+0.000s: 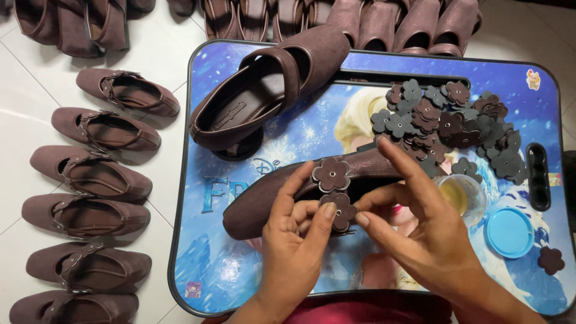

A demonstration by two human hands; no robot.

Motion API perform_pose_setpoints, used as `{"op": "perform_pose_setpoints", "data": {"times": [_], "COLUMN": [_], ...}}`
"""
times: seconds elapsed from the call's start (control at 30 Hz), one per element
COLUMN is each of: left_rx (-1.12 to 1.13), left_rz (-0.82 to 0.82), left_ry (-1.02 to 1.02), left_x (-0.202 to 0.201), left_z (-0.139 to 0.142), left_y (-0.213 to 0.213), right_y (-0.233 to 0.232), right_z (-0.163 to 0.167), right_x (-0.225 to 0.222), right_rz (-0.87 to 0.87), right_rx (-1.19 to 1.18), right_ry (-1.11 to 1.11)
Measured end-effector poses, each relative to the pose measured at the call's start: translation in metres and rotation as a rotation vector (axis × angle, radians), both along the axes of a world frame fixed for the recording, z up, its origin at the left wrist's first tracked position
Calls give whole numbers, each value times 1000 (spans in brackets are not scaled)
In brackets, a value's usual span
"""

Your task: The person repeatedly picks up flower-shaped shoe ornaments, applies adhesive from a small container, and presses them onto the strap of brown children's shoes. They handle one shoe at a time, place finished shoes aside, and continue the cycle with additional shoes.

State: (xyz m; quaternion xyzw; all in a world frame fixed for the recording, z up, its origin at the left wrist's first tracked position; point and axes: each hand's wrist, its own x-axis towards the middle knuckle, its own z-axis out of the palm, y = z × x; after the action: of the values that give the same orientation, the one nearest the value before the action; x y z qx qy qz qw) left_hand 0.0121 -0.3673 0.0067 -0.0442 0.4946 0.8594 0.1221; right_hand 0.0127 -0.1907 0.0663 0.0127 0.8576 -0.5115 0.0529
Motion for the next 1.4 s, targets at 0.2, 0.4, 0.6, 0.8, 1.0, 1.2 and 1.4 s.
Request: {"op": "perform_pose_setpoints", "data": {"times": [0.2, 0.4, 0.6, 0.8, 1.0, 1.2, 1.4], "left_rx": [5, 1, -32, -19, -30, -794, -929], "left_rz": [-6, -10, -44, -33, -101, -332, -126], "left_ry": [10, -24, -80, -49, -101, -10, 203], "left_x": [-7, -17, -21, -16, -17, -31, -14], "left_z": [2, 9, 24, 28, 32, 55, 60], "left_y": [-2, 0, 0, 2, -9, -36, -48], "right_y": [-3, -11, -12, -4, 6, 5, 6], "right_z": [-17, -34, -31, -31, -33, -17, 1], "right_x": [14, 11, 11, 16, 26, 34, 14], "right_rz": [137, 170, 174, 185, 185, 236, 146], "right_rx": [113, 106, -65, -271, -333, -214, 428], "right_ry": [148, 234, 174, 77, -148, -109, 646]}}
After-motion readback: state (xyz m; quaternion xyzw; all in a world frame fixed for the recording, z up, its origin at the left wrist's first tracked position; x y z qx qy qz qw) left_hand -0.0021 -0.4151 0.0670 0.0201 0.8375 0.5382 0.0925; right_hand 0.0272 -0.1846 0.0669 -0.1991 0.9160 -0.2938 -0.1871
